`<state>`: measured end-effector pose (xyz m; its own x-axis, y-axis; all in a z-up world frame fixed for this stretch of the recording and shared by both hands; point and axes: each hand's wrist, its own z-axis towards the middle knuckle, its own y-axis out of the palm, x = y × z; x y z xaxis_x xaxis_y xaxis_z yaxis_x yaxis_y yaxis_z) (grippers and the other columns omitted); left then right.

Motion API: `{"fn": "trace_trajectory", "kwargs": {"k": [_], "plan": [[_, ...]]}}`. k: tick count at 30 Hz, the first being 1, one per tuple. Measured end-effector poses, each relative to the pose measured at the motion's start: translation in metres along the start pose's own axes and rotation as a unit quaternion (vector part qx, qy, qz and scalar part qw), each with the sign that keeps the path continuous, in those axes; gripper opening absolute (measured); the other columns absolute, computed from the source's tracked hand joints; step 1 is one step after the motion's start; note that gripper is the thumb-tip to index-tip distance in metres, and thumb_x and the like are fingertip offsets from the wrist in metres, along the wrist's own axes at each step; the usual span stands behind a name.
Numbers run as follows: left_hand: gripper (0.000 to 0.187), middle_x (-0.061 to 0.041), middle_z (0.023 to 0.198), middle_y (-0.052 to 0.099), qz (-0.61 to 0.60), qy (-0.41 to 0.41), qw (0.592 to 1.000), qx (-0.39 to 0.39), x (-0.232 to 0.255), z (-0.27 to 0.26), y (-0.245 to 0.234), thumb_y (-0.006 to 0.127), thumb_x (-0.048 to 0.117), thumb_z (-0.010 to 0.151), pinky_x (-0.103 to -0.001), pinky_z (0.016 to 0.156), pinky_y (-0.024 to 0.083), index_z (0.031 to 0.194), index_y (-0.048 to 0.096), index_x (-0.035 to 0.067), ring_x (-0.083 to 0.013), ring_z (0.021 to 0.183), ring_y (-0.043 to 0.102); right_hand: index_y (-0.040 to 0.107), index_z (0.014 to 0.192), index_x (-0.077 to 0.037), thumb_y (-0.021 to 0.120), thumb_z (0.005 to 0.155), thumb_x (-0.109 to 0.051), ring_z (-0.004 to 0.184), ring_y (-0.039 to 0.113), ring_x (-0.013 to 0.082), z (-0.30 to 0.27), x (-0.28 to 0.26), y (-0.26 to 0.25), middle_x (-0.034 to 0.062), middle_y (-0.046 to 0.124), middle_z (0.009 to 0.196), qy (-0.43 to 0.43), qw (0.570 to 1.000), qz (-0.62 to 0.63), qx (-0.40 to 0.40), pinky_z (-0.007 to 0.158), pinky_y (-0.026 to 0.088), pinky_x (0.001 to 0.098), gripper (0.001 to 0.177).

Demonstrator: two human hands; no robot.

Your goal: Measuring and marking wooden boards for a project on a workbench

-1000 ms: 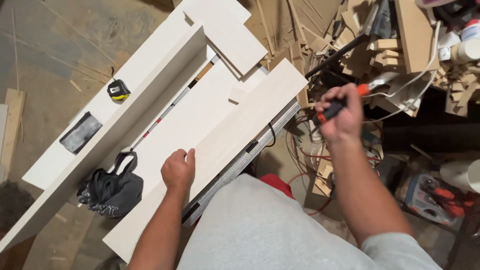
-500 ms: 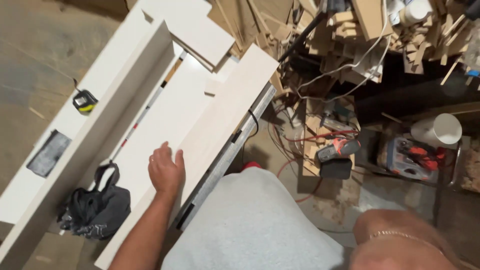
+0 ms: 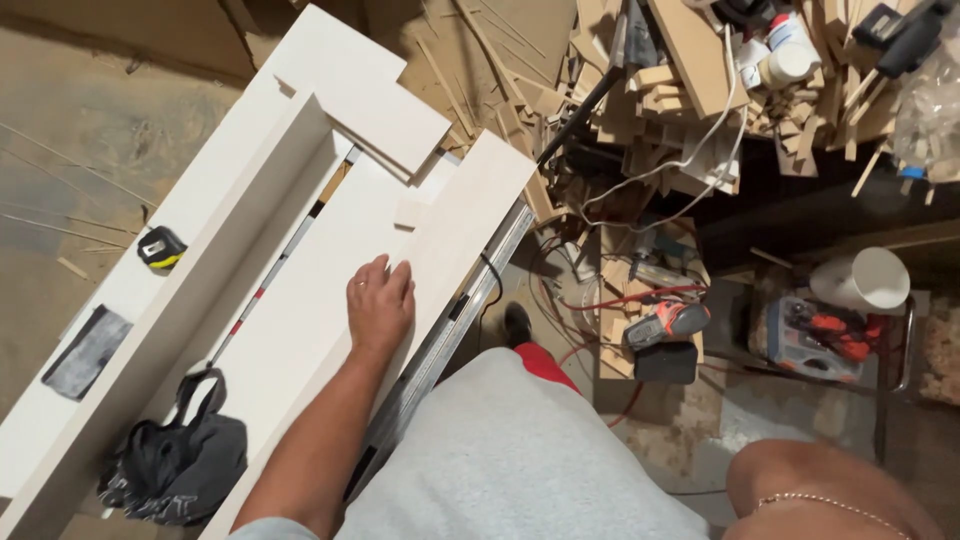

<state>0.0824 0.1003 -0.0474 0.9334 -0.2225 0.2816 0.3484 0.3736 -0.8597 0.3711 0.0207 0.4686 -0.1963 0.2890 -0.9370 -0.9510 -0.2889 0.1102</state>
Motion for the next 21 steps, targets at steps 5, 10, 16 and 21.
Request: {"fn": "trace_trajectory", "kwargs": {"k": [5,10,16,21], "plan": [[0.037,-0.009,0.125,0.066,-0.001,0.016,1.0,0.008,0.034,0.059,0.041,0.073,0.037,0.087,-0.045,0.095,0.05,0.122,0.072,0.023,-0.0317,0.114,0.064,0.064,0.095,0.005,0.057,0.085,0.005,0.054,0.054,0.0186,0.008,0.091,-0.07,0.0098,0.053,0.066,0.053,0.991,-0.045,0.118,0.05,0.048,0.0302,0.012],[0.054,-0.013,0.125,0.066,0.002,-0.064,0.997,-0.044,0.064,0.112,0.078,0.071,0.048,0.087,-0.05,0.102,0.046,0.13,0.068,0.015,-0.0347,0.119,0.062,0.067,0.097,0.009,0.062,0.078,0.009,0.049,0.05,0.0163,0.024,0.233,-0.174,0.0104,0.051,0.061,0.128,0.963,-0.07,0.227,0.043,0.044,0.0268,0.019],[0.053,-0.005,0.114,0.066,0.052,-0.132,0.985,-0.104,0.075,0.137,0.114,0.071,0.06,0.086,-0.048,0.106,0.042,0.117,0.07,0.018,-0.029,0.117,0.061,0.061,0.122,-0.001,0.058,0.103,-0.023,0.062,0.072,0.0251,0.017,0.42,-0.272,0.0196,0.069,0.084,0.51,0.826,0.089,0.224,0.056,0.064,0.0419,0.029],[0.049,-0.005,0.102,0.064,0.058,-0.121,0.987,-0.085,0.078,0.143,0.112,0.072,0.06,0.085,-0.045,0.101,0.045,0.106,0.069,0.015,-0.0283,0.107,0.064,0.061,0.129,-0.002,0.054,0.105,-0.025,0.057,0.068,0.0222,0.049,0.471,-0.299,0.0231,0.072,0.09,0.527,0.847,-0.046,0.056,0.046,0.061,0.033,0.034]]}}
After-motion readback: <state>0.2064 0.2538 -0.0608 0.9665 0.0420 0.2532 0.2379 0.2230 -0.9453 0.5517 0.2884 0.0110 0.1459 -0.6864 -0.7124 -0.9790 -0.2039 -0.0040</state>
